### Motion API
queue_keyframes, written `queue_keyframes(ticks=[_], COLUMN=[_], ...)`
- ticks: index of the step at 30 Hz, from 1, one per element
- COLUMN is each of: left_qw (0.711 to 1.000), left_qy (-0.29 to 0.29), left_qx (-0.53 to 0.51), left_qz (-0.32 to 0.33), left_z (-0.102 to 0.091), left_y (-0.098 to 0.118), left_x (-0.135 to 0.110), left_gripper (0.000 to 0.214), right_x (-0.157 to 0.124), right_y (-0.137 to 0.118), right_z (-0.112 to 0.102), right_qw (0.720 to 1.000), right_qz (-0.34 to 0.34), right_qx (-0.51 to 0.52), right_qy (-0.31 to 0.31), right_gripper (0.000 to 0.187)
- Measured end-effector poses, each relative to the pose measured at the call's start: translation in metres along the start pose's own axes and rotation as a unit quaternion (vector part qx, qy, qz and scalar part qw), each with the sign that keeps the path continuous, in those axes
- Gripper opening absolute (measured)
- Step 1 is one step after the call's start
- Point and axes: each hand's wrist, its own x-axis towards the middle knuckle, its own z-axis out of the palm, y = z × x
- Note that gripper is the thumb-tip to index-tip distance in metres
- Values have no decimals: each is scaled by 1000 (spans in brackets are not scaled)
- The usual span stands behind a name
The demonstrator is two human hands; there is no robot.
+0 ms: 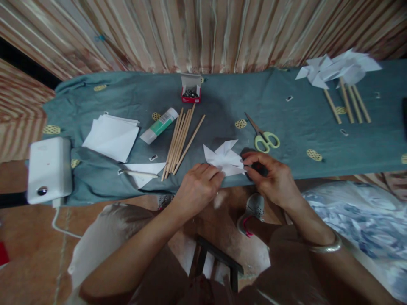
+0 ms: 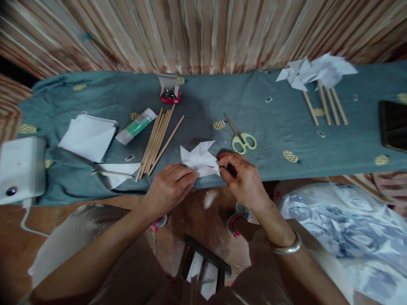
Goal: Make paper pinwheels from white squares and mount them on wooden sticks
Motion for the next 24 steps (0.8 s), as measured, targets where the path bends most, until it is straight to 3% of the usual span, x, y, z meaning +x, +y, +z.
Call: queue_keyframes(ticks=[6,24], left_qw=[1000,1000], left_qy=[-4,15], left_qx=[-1,-8], left_qz=[8,6], left_z=[-3,-5], left_y=[1,-1], left_x=[-2,-5], left_gripper=[14,13], right_x=[3,1], right_y=[1,-3], right_z=[-8,-16], right_qw=[994,988], right_qz=[-36,-29], right_qx=[94,77], right_qy=[-46,-131], right_gripper=[17,25])
